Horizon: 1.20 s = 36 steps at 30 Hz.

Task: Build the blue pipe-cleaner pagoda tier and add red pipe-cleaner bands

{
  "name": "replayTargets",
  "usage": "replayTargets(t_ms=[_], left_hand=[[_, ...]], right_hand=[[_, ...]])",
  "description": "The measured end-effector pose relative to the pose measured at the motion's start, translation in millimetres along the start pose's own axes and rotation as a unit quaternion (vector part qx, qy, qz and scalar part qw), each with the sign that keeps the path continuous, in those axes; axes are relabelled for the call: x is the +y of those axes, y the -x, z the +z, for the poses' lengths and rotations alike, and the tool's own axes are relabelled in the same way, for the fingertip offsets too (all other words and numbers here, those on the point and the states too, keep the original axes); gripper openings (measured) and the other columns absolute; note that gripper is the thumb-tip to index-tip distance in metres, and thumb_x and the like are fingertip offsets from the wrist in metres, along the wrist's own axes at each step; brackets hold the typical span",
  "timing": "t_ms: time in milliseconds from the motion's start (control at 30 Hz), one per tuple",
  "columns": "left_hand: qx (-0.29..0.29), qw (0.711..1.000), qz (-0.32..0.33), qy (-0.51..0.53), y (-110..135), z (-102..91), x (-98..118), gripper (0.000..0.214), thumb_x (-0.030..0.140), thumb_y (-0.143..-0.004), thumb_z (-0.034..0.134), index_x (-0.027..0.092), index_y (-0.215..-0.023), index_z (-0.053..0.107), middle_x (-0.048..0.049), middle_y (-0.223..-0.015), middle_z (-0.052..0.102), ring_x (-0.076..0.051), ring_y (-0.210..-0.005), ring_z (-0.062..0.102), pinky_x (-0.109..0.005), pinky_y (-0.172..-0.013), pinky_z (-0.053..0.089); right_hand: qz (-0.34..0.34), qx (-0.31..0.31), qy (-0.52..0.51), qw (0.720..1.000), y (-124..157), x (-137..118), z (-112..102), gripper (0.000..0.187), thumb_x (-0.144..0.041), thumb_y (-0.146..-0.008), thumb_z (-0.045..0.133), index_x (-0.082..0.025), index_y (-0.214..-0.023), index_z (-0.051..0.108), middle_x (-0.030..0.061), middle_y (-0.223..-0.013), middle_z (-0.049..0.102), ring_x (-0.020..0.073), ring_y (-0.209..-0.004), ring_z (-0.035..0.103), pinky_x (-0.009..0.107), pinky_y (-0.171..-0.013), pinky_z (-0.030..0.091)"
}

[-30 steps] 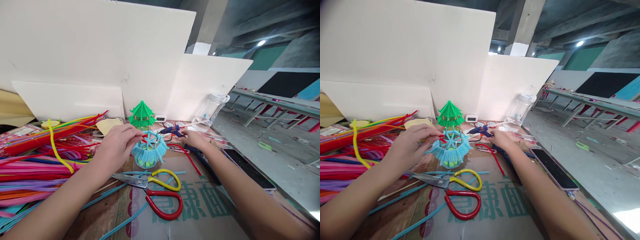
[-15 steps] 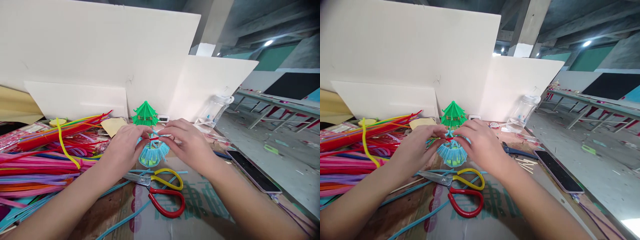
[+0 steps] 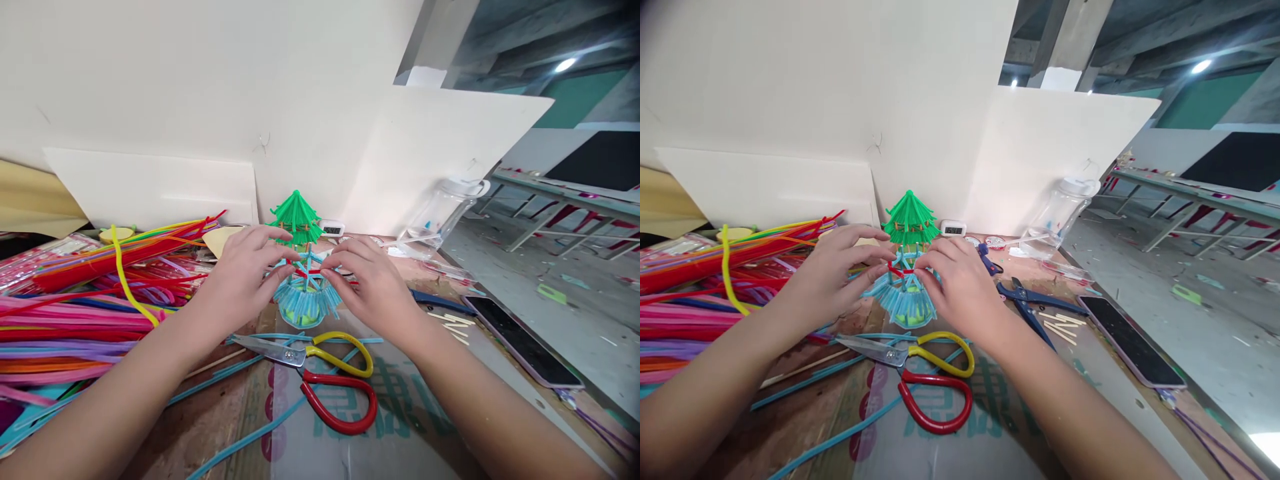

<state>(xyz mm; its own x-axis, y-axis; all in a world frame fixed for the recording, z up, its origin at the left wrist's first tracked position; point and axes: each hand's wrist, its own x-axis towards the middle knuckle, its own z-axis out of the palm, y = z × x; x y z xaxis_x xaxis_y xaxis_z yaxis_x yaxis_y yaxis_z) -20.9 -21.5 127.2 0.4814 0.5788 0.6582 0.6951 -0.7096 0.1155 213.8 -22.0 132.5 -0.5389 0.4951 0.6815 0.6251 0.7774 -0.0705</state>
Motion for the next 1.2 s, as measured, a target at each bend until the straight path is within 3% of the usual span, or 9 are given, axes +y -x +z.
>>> replayTargets(t_ms=[300,833,1200], left_hand=[[-0.008,0.999,-0.029,0.021,0,14.6,-2,0.016,0.028,-0.099,0.06,0.022,-0.098,0.074,-0.0081,-0.125,0.067,-0.027,-0.122,0.06,-0.049,-0.107,0.045],[-0.008,0.999,-0.029,0.021,0,15.9,-3,0.015,0.028,-0.099,0.059,0.022,-0.097,0.073,-0.0074,-0.121,0.069,-0.026,-0.119,0.061,-0.048,-0.107,0.044],[-0.012,0.999,-0.026,0.019,0,15.2,-4,0.016,0.029,-0.1,0.059,0.021,-0.098,0.073,-0.0075,-0.122,0.068,-0.025,-0.12,0.06,-0.048,-0.107,0.045]], right_hand=[[-0.015,0.012,0.023,1.0,4,0,7,0.013,-0.022,-0.1,0.057,-0.019,-0.093,0.068,0.0097,-0.098,0.069,0.0255,-0.095,0.059,0.041,-0.087,0.047],[-0.022,0.008,0.106,0.994,2,-8,10,0.017,-0.021,-0.1,0.055,-0.018,-0.088,0.067,0.0085,-0.09,0.068,0.0259,-0.093,0.057,0.041,-0.086,0.045],[-0.022,0.012,0.05,0.998,2,-5,9,0.013,-0.019,-0.099,0.057,-0.017,-0.091,0.067,0.0088,-0.093,0.069,0.0251,-0.093,0.058,0.04,-0.086,0.046]])
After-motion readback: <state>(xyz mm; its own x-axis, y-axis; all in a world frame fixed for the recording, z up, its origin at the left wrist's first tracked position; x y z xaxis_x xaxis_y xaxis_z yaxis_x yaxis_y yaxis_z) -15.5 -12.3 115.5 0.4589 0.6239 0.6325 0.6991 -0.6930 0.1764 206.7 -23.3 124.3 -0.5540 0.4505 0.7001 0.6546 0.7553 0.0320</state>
